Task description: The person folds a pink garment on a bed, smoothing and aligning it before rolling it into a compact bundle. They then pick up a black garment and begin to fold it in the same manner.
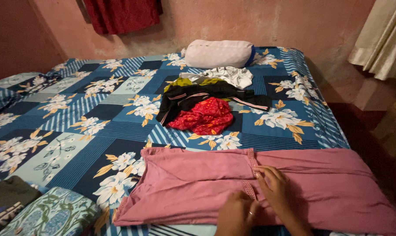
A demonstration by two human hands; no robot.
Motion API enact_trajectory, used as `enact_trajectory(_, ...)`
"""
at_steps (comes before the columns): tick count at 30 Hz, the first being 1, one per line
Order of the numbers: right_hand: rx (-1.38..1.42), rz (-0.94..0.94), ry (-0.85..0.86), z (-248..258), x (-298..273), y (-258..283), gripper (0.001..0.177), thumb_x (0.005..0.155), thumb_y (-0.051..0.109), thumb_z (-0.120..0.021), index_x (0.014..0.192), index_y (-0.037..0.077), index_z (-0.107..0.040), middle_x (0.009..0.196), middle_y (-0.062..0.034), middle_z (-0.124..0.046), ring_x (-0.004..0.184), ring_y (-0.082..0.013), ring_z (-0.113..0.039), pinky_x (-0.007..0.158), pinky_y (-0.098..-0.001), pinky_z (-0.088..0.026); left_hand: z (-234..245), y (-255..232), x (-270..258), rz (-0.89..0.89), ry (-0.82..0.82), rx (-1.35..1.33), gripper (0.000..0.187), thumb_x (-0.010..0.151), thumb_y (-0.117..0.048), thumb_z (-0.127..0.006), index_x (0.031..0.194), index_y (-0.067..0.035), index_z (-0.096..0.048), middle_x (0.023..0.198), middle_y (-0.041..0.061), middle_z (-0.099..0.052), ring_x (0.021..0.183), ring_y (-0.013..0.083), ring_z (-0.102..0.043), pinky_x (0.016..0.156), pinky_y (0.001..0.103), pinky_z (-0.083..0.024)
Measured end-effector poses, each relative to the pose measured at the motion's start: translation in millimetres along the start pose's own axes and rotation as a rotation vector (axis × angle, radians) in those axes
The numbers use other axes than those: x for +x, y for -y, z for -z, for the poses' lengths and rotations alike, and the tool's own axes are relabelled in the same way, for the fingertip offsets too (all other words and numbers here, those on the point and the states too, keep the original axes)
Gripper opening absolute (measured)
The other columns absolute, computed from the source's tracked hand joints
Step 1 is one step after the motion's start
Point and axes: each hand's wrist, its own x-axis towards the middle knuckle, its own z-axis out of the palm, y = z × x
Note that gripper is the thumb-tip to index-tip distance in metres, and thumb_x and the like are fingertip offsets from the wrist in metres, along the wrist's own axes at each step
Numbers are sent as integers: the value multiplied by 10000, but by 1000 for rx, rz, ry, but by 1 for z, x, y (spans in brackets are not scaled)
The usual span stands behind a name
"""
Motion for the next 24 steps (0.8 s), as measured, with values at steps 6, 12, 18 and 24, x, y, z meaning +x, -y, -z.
enact_trajectory(6,-239,135,6,-5,-19,33,238,879,266,-665,1058,130,-743,1075,-71,-742,1010,-293,-689,878,-432,-514,15,-7,-1,147,-104,-84,251,898,-207,-665,1121,-105,-715,1141,105,-669,1062,361,-640,886,494,-537)
enact_trajectory(12,-545,-33,170,-27,-41,19,518,784,461,-693,1216,175,-688,1023,-67,-725,995,-282,-667,827,-462,-473,37,30,-31,77,-58,285,758,825,-368,-741,1454,-32,-483,1520,268,-400,1389,523,-325,1112,656,-230)
enact_trajectory(18,-52,-155,148,-66,-58,-68,447,909,348,-673,1232,49,-593,1064,-119,-701,997,-253,-680,797,-405,-513,29,26,-41,97,55,277,1008,911,-653,-647,1578,21,-306,1639,320,-212,1510,533,-144,1156,686,-56)
enact_trajectory(24,413,-440,92,-58,-50,-107,330,897,167,-722,1145,-2,-585,896,-153,-644,780,-253,-591,672,-383,-485,28,9,-37,-101,-119,464,1020,934,-776,-590,1636,-60,-403,1698,246,-311,1570,462,-227,1230,643,-106)
